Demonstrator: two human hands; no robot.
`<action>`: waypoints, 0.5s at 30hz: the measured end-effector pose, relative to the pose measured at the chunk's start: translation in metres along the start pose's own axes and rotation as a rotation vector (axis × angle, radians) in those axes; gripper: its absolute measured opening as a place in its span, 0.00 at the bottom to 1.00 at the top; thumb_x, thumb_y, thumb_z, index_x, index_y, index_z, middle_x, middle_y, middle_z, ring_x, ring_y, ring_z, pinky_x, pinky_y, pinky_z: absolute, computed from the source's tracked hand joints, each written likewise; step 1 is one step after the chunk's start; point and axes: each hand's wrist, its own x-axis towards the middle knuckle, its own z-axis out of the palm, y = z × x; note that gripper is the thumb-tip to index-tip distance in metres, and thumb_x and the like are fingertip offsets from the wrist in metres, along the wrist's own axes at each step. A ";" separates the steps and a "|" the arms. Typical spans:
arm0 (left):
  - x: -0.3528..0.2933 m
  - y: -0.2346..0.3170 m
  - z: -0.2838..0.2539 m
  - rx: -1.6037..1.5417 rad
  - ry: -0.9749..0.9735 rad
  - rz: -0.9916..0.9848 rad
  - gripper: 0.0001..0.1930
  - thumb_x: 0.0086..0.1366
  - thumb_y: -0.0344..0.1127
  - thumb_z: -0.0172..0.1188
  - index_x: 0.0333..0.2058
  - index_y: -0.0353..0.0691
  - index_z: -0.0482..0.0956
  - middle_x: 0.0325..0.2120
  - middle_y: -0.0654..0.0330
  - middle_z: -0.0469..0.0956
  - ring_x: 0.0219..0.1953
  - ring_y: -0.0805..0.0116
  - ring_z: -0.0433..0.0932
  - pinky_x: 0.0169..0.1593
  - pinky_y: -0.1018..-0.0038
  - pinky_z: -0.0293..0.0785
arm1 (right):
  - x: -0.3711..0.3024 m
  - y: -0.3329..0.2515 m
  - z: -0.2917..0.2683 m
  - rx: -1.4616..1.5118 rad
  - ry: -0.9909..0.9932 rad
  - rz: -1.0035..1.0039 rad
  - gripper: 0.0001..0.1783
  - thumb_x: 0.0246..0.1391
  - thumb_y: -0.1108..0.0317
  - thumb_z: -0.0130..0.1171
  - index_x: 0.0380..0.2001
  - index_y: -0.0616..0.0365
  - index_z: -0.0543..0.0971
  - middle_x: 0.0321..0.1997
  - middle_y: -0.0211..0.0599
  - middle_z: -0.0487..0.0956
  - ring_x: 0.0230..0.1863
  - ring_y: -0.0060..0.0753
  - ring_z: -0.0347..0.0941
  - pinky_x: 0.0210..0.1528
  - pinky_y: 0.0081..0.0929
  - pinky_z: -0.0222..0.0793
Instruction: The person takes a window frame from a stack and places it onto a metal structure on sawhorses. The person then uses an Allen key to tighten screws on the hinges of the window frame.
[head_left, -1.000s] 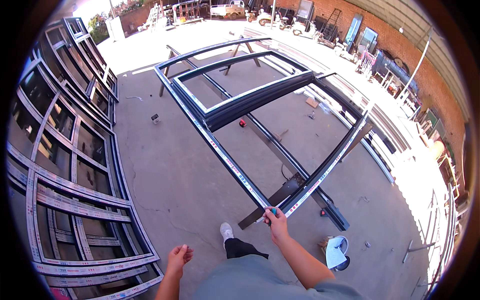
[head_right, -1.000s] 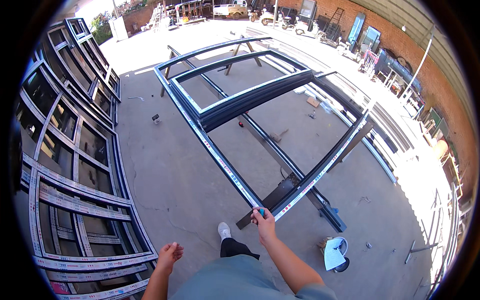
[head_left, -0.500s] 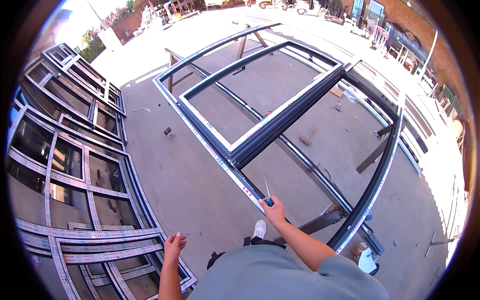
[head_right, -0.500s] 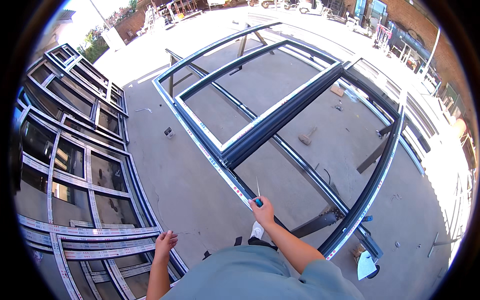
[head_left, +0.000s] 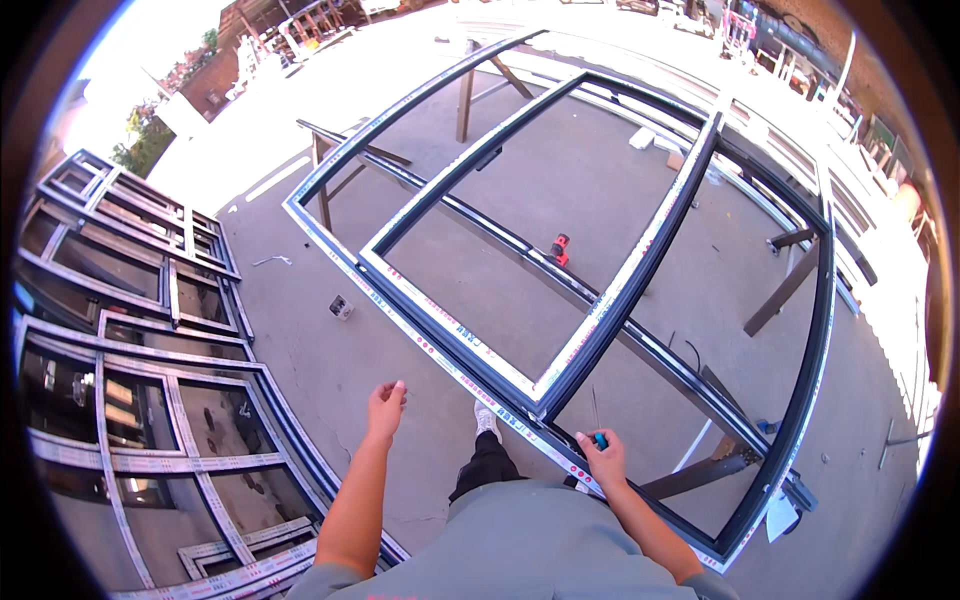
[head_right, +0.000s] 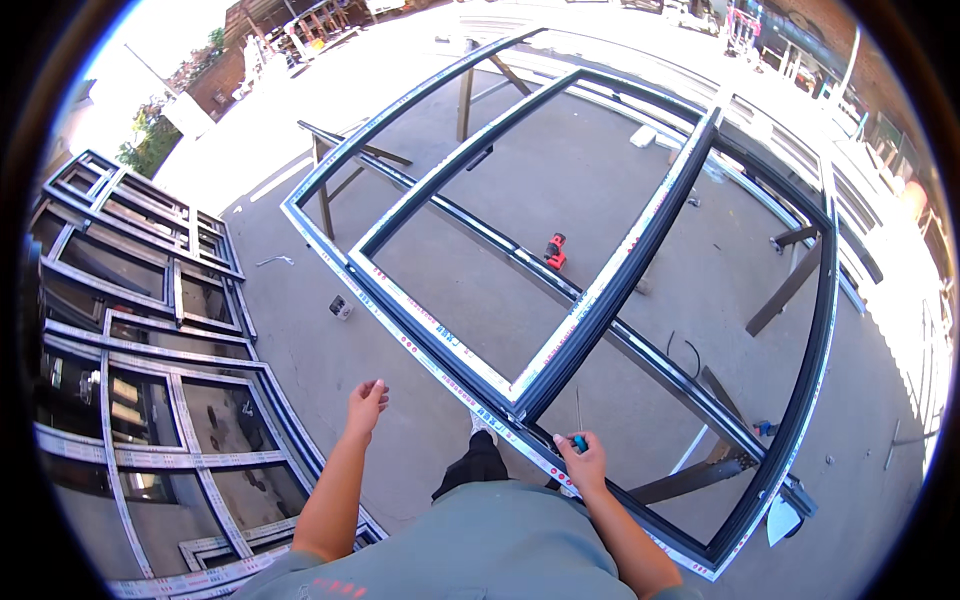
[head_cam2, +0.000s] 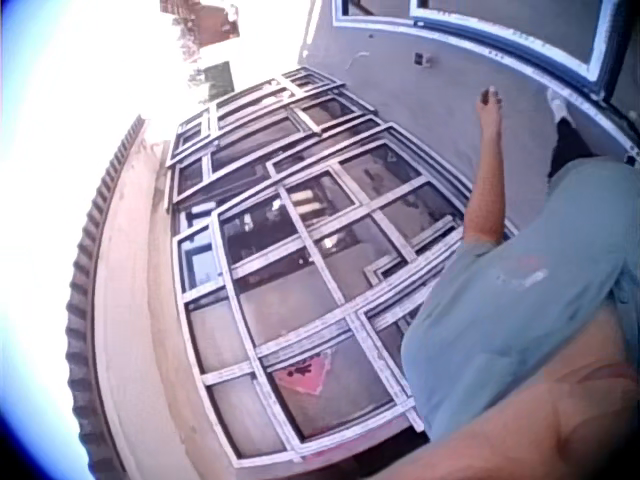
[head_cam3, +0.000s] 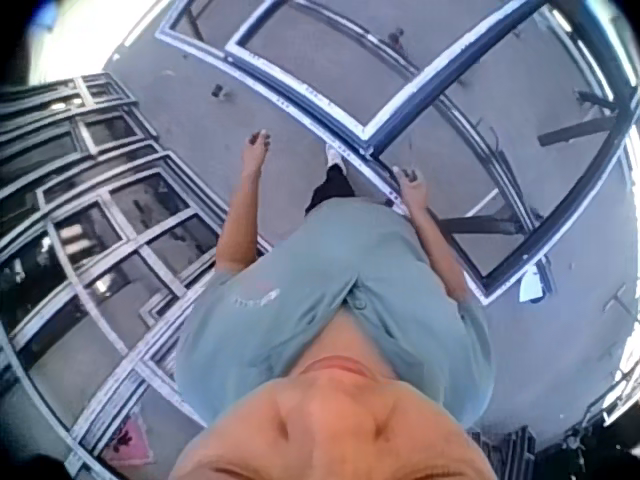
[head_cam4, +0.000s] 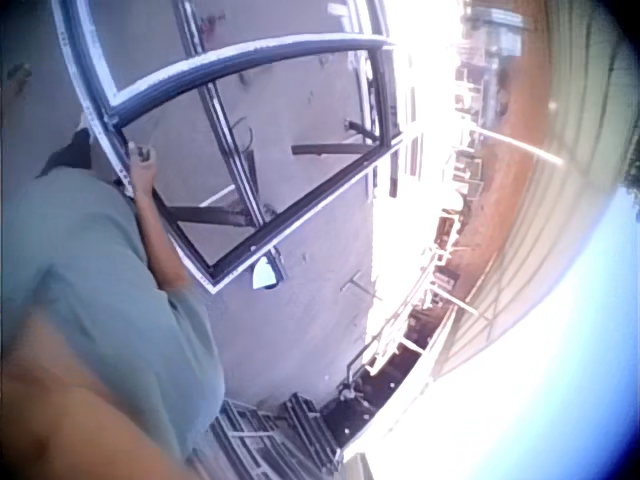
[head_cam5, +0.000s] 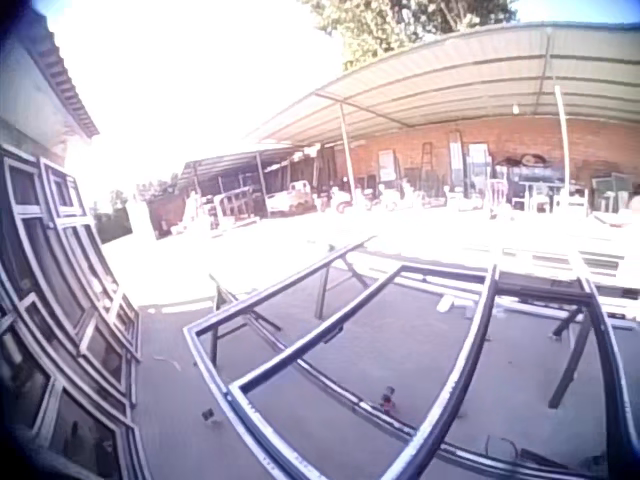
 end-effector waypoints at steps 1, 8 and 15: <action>0.042 0.011 0.004 0.038 0.024 0.083 0.24 0.72 0.47 0.62 0.53 0.31 0.76 0.44 0.55 0.82 0.42 0.67 0.80 0.48 0.70 0.77 | 0.009 0.000 0.013 -0.028 0.026 0.019 0.20 0.54 0.55 0.74 0.34 0.62 0.80 0.29 0.32 0.79 0.31 0.23 0.73 0.36 0.26 0.72; 0.307 0.082 -0.018 0.543 0.323 0.481 0.34 0.71 0.56 0.58 0.60 0.29 0.73 0.57 0.40 0.74 0.60 0.44 0.72 0.63 0.57 0.67 | 0.031 -0.047 0.077 -0.167 0.309 0.059 0.27 0.49 0.48 0.76 0.32 0.64 0.80 0.32 0.40 0.77 0.36 0.37 0.76 0.42 0.33 0.72; 0.448 0.140 -0.018 0.493 -0.172 0.008 0.46 0.67 0.74 0.49 0.66 0.35 0.71 0.62 0.47 0.73 0.63 0.50 0.72 0.67 0.59 0.64 | 0.038 -0.084 0.100 -0.043 0.360 0.354 0.33 0.46 0.39 0.76 0.32 0.62 0.79 0.33 0.43 0.80 0.36 0.35 0.77 0.42 0.32 0.75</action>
